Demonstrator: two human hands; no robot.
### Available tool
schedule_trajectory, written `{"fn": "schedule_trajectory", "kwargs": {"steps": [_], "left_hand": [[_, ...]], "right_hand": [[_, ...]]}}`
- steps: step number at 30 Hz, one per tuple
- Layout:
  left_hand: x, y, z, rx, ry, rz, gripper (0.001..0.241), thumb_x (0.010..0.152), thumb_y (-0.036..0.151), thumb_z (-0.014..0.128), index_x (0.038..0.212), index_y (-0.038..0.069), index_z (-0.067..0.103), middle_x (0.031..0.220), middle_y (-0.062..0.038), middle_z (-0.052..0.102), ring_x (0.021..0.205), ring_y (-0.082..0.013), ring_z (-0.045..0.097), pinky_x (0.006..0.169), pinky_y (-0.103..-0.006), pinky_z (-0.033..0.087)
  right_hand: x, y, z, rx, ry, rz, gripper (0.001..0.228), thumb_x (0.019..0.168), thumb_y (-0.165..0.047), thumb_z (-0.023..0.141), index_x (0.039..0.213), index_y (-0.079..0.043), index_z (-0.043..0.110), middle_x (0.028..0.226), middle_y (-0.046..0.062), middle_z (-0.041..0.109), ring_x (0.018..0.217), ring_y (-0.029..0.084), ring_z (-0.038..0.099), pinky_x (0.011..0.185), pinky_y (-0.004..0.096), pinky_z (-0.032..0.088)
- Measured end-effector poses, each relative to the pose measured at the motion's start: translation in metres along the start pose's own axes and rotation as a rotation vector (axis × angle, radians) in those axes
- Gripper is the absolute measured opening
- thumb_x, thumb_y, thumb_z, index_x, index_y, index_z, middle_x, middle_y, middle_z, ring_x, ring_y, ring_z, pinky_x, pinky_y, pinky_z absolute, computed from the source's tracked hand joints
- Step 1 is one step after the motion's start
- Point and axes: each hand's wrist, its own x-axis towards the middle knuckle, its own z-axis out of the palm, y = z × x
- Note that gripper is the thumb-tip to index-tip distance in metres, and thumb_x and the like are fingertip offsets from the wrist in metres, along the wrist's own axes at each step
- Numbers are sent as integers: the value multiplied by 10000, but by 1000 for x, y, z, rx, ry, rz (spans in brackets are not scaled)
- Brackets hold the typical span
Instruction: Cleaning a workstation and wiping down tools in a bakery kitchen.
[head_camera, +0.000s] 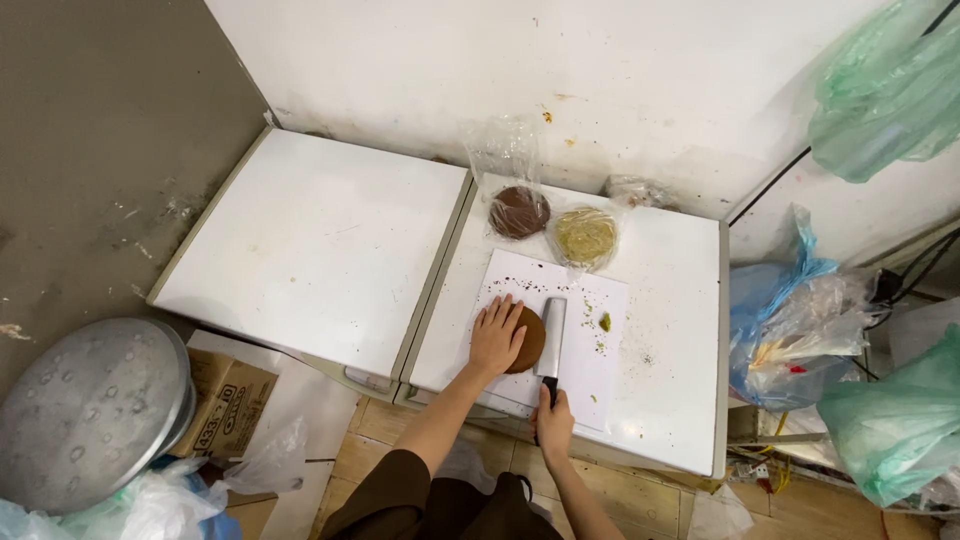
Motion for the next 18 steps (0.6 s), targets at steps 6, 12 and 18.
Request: {"fn": "schedule_trajectory", "kwargs": {"steps": [6, 12, 18], "left_hand": [[1, 7, -3, 11, 14, -45, 511, 1017, 370, 499, 1482, 159, 524, 1571, -113, 455, 1416, -331, 420, 1075, -547, 365], [8, 21, -8, -55, -197, -467, 625, 1025, 545, 475, 1506, 145, 476, 1482, -160, 483, 1335, -373, 436, 1025, -577, 385], [8, 17, -50, 26, -377, -301, 1120, 777, 801, 674, 1594, 155, 263, 1634, -229, 113, 1483, -444, 156, 1124, -681, 199]], "right_hand": [[-57, 68, -3, -31, -52, 77, 337, 1015, -376, 543, 943, -47, 559, 517, 77, 576, 376, 186, 539, 361, 343, 417], [-15, 26, -4, 17, -71, 39, 344, 1024, -353, 534, 918, -25, 551, 511, 72, 555, 365, 165, 515, 348, 339, 414], [40, -14, -45, -72, -228, -36, 363, 1039, -363, 538, 939, -17, 585, 520, 66, 561, 373, 162, 498, 361, 325, 414]]}}
